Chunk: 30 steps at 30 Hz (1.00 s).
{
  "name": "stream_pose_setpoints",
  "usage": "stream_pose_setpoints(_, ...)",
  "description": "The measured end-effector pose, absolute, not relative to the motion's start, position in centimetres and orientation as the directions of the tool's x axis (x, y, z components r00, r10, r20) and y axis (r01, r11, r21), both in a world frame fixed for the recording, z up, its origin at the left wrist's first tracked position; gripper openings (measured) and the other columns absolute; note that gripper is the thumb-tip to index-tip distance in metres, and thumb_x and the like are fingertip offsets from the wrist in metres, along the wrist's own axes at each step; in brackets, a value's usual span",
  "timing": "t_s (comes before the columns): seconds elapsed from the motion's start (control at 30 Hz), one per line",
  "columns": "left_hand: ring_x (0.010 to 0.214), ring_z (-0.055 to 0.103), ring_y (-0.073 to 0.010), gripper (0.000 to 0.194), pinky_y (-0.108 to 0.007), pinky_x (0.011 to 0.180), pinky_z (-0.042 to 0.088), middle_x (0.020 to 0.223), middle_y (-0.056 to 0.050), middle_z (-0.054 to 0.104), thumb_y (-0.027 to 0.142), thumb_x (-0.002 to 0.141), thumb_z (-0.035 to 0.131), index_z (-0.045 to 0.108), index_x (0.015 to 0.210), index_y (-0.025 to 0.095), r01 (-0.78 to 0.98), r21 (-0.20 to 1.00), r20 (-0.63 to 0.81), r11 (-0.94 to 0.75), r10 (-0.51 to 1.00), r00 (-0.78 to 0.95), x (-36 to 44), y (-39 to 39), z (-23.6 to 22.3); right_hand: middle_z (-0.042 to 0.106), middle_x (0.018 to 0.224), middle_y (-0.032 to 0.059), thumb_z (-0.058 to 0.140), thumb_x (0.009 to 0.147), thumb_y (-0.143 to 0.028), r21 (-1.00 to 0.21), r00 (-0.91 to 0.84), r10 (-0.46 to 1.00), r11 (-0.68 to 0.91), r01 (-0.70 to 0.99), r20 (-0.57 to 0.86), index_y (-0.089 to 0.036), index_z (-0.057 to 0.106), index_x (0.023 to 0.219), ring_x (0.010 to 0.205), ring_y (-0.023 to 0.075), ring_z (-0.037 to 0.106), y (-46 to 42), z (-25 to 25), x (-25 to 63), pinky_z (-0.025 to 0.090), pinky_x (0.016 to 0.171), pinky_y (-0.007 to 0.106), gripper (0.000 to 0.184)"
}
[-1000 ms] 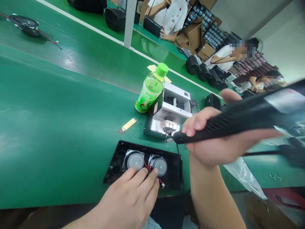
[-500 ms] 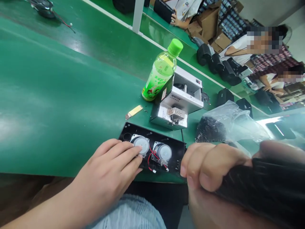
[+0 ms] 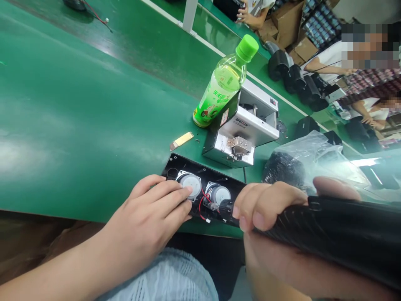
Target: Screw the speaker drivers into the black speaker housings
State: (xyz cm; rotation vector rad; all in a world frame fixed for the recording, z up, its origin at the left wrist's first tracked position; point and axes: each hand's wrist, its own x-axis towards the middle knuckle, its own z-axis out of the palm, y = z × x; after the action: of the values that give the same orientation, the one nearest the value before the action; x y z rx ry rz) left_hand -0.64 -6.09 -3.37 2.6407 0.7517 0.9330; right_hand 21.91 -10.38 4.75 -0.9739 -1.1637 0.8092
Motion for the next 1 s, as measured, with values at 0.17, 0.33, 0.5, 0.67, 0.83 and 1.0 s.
stream_pose_setpoints(0.17,0.121,0.071,-0.0283,0.012,-0.049,0.112,0.043,0.129,-0.009,0.082,0.014,0.109,0.066,0.072,0.120,0.016,0.384,0.398,0.503,-0.833,0.549,0.668,-0.6,-6.2,-3.4,0.074,0.081,0.0012,0.047,0.107,-0.075,-0.880,0.253,0.862,0.469,-0.072,0.439,-0.028,0.073,0.137,0.062,0.0208,0.067,-10.3,4.0,21.9,0.061,0.061,0.044,0.061)
stream_pose_setpoints(0.33,0.121,0.071,-0.0277,0.010,-0.049,0.111,0.043,0.129,-0.009,0.082,0.016,0.110,0.067,0.071,0.119,0.016,0.386,0.401,0.505,-0.831,0.552,0.664,-0.6,-6.2,-3.5,0.073,0.081,0.0001,0.051,0.107,-0.073,-0.891,0.274,0.865,0.451,-0.053,0.421,-0.030,0.072,0.138,0.063,0.0202,0.066,-10.5,3.9,21.7,0.062,0.063,0.045,0.057)
stream_pose_setpoints(0.5,0.120,0.071,-0.0276,0.011,-0.049,0.109,0.043,0.129,-0.009,0.082,0.015,0.110,0.065,0.072,0.119,0.016,0.378,0.393,0.506,-0.838,0.541,0.672,-0.6,-6.1,-3.2,0.074,0.079,0.0008,0.060,0.107,-0.065,-0.877,0.249,0.857,0.477,-0.057,0.451,-0.027,0.072,0.135,0.058,0.0200,0.066,-10.0,3.6,21.4,0.060,0.059,0.043,0.049)
stream_pose_setpoints(0.67,0.120,0.071,-0.0283,0.009,-0.049,0.108,0.044,0.128,-0.009,0.082,0.014,0.109,0.066,0.073,0.115,0.016,0.379,0.408,0.502,-0.831,0.551,0.667,-0.6,-6.3,-3.3,0.069,0.074,-0.0038,0.063,0.107,-0.022,-0.884,0.146,0.872,0.466,0.039,0.466,-0.035,0.072,0.134,0.057,0.0185,0.067,-10.0,4.1,21.5,0.063,0.061,0.041,0.031)
stream_pose_setpoints(0.83,0.118,0.072,-0.0276,0.010,-0.047,0.107,0.045,0.124,-0.008,0.083,0.016,0.110,0.066,0.075,0.108,0.018,0.389,0.402,0.523,-0.829,0.557,0.645,-0.6,-6.3,-3.5,0.074,0.081,-0.0024,0.058,0.094,0.002,-0.885,-0.160,0.890,0.447,0.131,0.426,-0.039,0.068,0.143,0.067,0.0201,0.074,-10.6,4.6,22.3,0.068,0.069,0.044,0.065)
stream_pose_setpoints(1.0,0.117,0.074,-0.0266,0.015,-0.046,0.111,0.043,0.124,-0.006,0.084,0.018,0.111,0.063,0.077,0.103,0.019,0.399,0.404,0.531,-0.823,0.566,0.630,-0.4,-6.4,-3.7,0.073,0.076,-0.0021,0.051,0.102,-0.004,-0.858,-0.076,0.864,0.503,0.107,0.497,-0.035,0.071,0.140,0.063,0.0186,0.072,-11.3,4.0,21.9,0.065,0.065,0.042,0.053)
